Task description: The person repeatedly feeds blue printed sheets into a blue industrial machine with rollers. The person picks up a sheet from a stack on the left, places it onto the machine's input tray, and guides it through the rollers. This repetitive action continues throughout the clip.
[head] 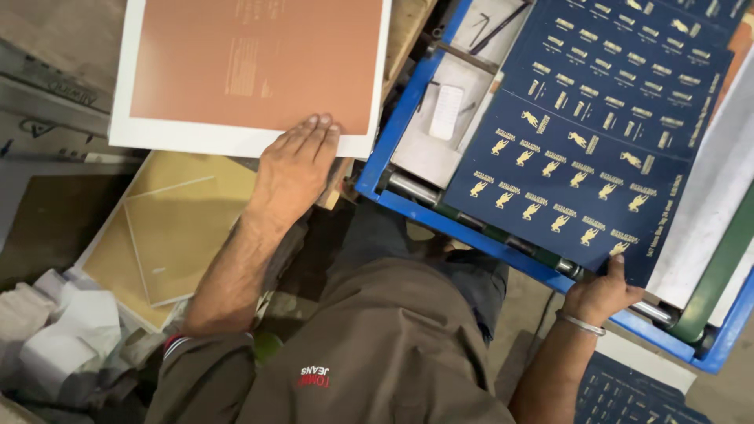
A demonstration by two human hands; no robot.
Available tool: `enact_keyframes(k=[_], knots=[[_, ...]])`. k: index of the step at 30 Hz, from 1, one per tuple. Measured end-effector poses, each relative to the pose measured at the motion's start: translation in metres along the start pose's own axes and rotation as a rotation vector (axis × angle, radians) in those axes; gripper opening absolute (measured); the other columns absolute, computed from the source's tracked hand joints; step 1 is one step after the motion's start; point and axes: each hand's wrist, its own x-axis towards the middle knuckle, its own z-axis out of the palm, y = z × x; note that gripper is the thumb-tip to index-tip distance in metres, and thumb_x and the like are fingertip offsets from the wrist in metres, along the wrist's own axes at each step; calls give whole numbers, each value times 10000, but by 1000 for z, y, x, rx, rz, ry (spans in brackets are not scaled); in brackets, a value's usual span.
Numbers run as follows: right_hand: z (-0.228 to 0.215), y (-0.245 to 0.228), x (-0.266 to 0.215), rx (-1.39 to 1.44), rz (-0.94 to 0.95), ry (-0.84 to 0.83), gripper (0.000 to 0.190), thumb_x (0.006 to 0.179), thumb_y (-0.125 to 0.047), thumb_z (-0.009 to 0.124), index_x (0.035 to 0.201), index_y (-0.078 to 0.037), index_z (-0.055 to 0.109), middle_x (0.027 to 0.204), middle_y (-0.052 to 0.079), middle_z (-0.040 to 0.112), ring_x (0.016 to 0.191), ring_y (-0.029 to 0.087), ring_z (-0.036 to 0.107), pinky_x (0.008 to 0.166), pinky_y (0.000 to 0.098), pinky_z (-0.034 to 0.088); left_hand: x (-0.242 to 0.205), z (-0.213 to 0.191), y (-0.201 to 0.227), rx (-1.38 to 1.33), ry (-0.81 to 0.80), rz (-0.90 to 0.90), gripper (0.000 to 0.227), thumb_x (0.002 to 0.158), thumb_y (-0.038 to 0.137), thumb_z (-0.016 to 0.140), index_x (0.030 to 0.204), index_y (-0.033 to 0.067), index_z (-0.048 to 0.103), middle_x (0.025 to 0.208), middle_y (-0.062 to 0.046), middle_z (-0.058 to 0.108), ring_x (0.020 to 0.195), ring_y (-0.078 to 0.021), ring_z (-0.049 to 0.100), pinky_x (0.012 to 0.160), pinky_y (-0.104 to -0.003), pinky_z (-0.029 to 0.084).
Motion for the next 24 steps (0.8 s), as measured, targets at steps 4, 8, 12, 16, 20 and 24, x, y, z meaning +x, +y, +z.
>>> enact_keyframes(k=[4, 8, 12, 16, 20, 24], knots=[[-31, 16, -16, -78, -77, -75, 266, 1028, 64, 573, 1291, 48, 540, 1307, 182, 645, 1133, 267, 714, 965, 400, 647, 1, 3, -1, -98, 53, -20, 331, 933, 95, 655, 1242, -17, 687, 1277, -171, 721, 1218, -293, 685, 1054, -416, 545], [-51, 18, -60, -133, -31, -38, 274, 1025, 66, 579, 1298, 57, 600, 1253, 159, 665, 1054, 246, 684, 860, 359, 588, 0, 0, 6, -119, 101, -21, 332, 928, 113, 704, 1234, -14, 691, 1259, -164, 717, 1209, -307, 684, 1037, -431, 542], [-62, 12, -99, -131, -4, -45, 298, 1022, 69, 565, 1318, 81, 600, 1270, 160, 679, 1109, 255, 706, 948, 361, 641, -1, 4, 15, -128, 136, -67, 372, 912, 140, 724, 1245, -22, 683, 1273, -170, 693, 1220, -334, 653, 1054, -461, 515], [-62, 14, -103, -119, 11, -20, 284, 1005, 60, 575, 1287, 89, 589, 1232, 158, 674, 1080, 257, 712, 911, 383, 666, -5, 12, 15, -121, 117, -96, 413, 895, 144, 724, 1270, -23, 676, 1312, -162, 673, 1264, -338, 617, 1070, -481, 492], [-48, 22, -76, -69, -33, 35, 253, 984, 53, 642, 1212, 63, 532, 1215, 156, 675, 1061, 251, 726, 899, 374, 672, -4, 16, 18, -127, 179, -108, 402, 909, 147, 719, 1275, -7, 656, 1351, -161, 658, 1307, -336, 589, 1107, -521, 464], [-26, 24, -45, -78, -39, -57, 286, 1013, 8, 632, 1285, 79, 577, 1223, 161, 671, 1037, 253, 709, 836, 353, 633, -6, 16, 18, -57, 211, -181, 469, 924, 247, 727, 1306, -12, 640, 1353, -233, 626, 1303, -399, 557, 1098, -550, 433]])
